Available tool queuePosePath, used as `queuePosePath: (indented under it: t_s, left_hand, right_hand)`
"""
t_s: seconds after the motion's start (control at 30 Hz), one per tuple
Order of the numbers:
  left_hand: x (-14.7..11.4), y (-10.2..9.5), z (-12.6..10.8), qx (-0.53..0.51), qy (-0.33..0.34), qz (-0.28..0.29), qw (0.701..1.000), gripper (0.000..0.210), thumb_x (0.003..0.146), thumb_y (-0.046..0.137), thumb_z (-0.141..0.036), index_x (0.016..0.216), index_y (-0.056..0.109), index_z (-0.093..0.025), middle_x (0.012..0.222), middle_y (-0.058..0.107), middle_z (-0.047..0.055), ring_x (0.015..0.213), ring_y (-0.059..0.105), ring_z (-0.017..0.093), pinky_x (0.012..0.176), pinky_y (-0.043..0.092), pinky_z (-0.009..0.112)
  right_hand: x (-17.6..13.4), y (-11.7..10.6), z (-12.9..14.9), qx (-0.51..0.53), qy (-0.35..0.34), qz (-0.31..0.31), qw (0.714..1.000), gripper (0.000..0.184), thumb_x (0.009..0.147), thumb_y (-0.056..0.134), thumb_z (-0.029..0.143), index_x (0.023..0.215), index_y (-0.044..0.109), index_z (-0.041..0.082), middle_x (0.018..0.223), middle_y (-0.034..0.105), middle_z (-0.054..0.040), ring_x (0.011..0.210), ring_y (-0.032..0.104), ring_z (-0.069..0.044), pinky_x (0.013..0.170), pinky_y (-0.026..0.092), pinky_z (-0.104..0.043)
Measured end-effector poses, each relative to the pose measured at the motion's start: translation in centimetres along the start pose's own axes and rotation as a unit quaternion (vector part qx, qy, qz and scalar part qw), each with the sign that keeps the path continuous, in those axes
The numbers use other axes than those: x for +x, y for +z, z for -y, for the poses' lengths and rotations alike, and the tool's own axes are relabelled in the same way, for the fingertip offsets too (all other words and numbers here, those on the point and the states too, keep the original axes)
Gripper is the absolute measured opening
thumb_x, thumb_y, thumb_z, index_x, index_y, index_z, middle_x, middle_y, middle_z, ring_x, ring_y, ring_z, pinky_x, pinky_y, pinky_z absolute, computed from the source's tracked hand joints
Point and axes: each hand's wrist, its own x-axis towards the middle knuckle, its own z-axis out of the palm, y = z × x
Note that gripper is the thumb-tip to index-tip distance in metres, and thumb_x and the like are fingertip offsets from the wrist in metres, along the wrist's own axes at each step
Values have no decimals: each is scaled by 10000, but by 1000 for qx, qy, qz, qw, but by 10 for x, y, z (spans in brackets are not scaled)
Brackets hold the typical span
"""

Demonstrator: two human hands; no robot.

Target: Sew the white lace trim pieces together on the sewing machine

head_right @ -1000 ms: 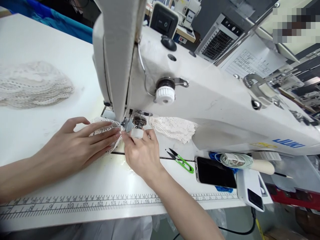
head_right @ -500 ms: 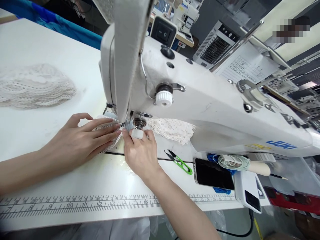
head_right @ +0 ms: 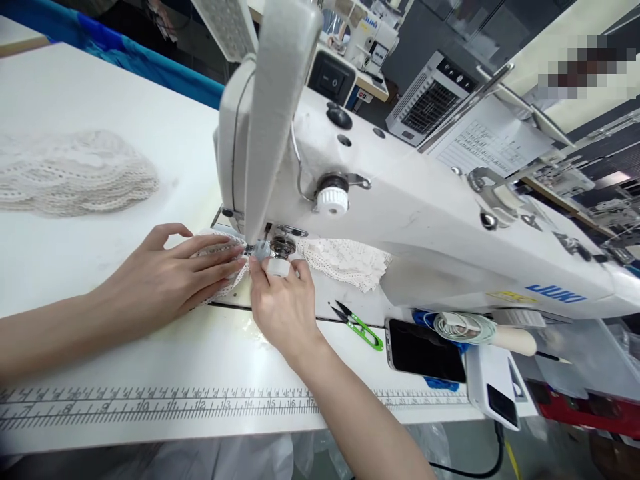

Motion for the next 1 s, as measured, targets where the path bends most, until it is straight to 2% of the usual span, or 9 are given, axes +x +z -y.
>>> queuePosePath:
  t_s: [0.23, 0.33, 0.43, 0.53, 0.6, 0.7, 0.83, 0.9, 1.0]
  left_hand:
    - [2, 2, 4, -61, -29, 23, 997, 331, 1105, 409, -209, 1231, 701, -298, 1278, 778, 13, 1259, 683, 269, 1044, 422, 503]
    - [4, -2, 4, -51, -8, 5, 999, 289, 1096, 439, -201, 1147, 713, -278, 1214, 797, 12, 1220, 697, 247, 1044, 462, 479]
    - [5, -10, 3, -70, 16, -3, 997, 178, 1046, 537, -232, 1047, 713, -211, 1097, 793, 62, 1089, 715, 257, 942, 538, 420]
    - [3, -19, 1, -97, 4, 52, 994, 204, 979, 578, -319, 1042, 680, -154, 1007, 734, 113, 910, 688, 280, 711, 561, 397]
    - [3, -23, 0, -103, -4, 85, 991, 215, 936, 557, -278, 1051, 659, -127, 990, 698, 127, 866, 659, 285, 623, 537, 391]
    - [4, -21, -1, -88, -6, 101, 991, 205, 891, 479, -126, 1011, 645, -122, 947, 670, 119, 860, 633, 280, 618, 527, 384]
    - [8, -10, 3, -69, -5, 65, 995, 288, 934, 387, -17, 880, 626, -169, 806, 643, 63, 732, 581, 230, 597, 474, 345]
    - [11, -6, 7, -109, -23, 60, 992, 311, 935, 377, -9, 852, 618, -186, 771, 636, 44, 696, 571, 212, 566, 436, 320]
    - [14, -4, 11, -203, -79, 55, 974, 317, 934, 359, -47, 926, 649, -176, 840, 671, 49, 706, 616, 190, 556, 443, 286]
  right_hand:
    - [1, 2, -3, -1, 5, 9, 1000, 335, 1006, 528, 90, 1263, 738, 129, 927, 742, -76, 836, 608, -195, 742, 388, -343]
    - [2, 1, -4, 0, 8, -3, 1000, 313, 1013, 529, 99, 1239, 742, 142, 938, 756, -75, 862, 625, -197, 737, 386, -335]
    - [3, -1, -5, 18, -3, -39, 999, 297, 1014, 538, 87, 1223, 737, 154, 905, 756, -46, 798, 629, -170, 736, 385, -324]
    - [4, -1, -4, 31, -35, -50, 998, 308, 1004, 535, 50, 1171, 751, 193, 945, 767, -29, 757, 635, -141, 721, 376, -308]
    - [4, 1, -5, 22, -46, -49, 997, 291, 1003, 537, 43, 1055, 771, 209, 995, 780, -30, 757, 647, -133, 701, 366, -300]
    - [4, 3, -6, 21, -48, -70, 996, 283, 1005, 552, 42, 890, 757, 198, 1006, 797, -22, 729, 655, -114, 668, 358, -291]
    - [3, 4, -8, 68, -40, -72, 994, 282, 1023, 565, 69, 878, 768, 202, 1012, 819, 3, 716, 673, -102, 640, 374, -285]
    - [2, 3, -8, 93, -31, -64, 993, 277, 1035, 568, 89, 901, 780, 208, 1010, 823, 3, 734, 692, -101, 635, 391, -279]
    - [3, 2, -9, 127, -18, -90, 988, 263, 1054, 573, 130, 916, 786, 199, 1004, 827, -7, 762, 715, -92, 654, 434, -253]
